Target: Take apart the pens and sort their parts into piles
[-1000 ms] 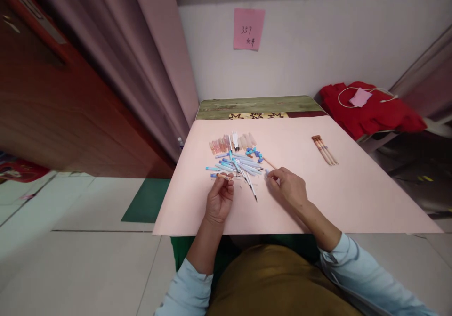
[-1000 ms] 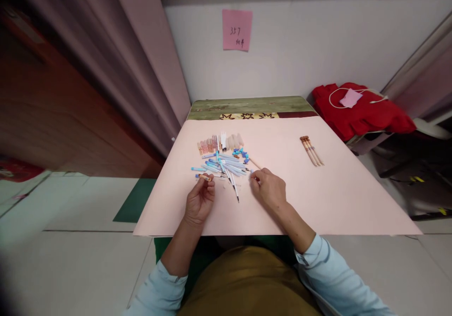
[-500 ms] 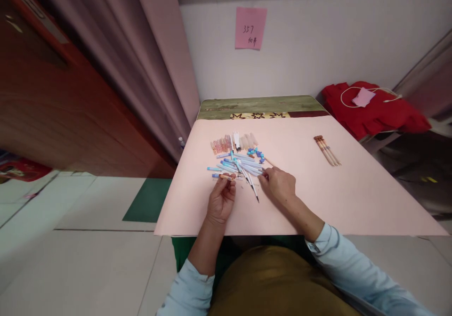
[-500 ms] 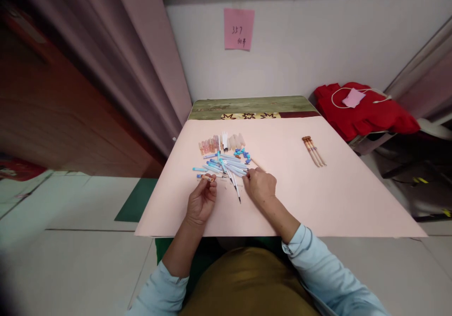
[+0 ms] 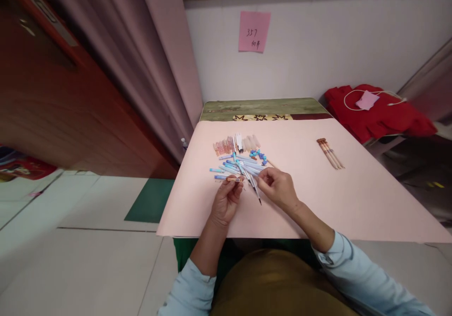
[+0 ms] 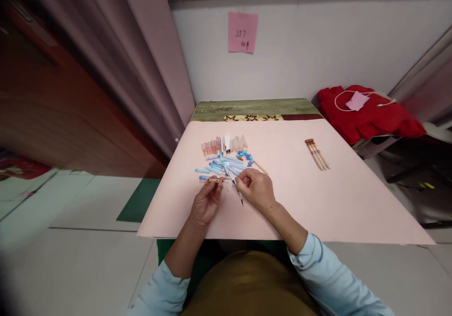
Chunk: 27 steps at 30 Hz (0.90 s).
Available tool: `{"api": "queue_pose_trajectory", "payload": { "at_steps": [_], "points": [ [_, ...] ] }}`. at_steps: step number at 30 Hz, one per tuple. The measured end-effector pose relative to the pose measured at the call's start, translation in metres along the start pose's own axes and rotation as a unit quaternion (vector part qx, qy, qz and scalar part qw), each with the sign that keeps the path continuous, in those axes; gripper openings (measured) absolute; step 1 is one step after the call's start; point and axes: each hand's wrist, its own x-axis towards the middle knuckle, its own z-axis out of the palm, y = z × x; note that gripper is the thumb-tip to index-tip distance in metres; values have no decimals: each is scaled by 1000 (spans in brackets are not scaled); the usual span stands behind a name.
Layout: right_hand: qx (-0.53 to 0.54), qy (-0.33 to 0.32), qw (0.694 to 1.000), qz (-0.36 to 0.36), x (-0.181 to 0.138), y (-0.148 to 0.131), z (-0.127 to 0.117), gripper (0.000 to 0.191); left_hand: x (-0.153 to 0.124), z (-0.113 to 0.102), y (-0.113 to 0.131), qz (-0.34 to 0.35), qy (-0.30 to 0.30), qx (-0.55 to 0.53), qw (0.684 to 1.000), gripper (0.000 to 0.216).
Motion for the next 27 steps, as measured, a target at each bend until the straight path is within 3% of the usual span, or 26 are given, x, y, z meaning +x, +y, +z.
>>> {"api": "queue_pose_trajectory", "payload": {
  "at_steps": [3, 8, 17, 27],
  "points": [
    [172, -47, 984, 7, -4, -13, 11, 17, -1, 0, -1, -7, -23, 12, 1000, 11],
    [375, -117, 914, 104, -6, -21, 27, 26, -2, -3, -2, -9, -38, 0, 999, 11],
    [462, -54, 867, 180, 0, -7, 21, 37, -1, 0, 0, -8, -27, 4, 1000, 9],
    [459, -69, 875, 136, -6, -14, 22, 33, -1, 1, 0, -4, -9, -9, 1000, 9]
  ]
}}
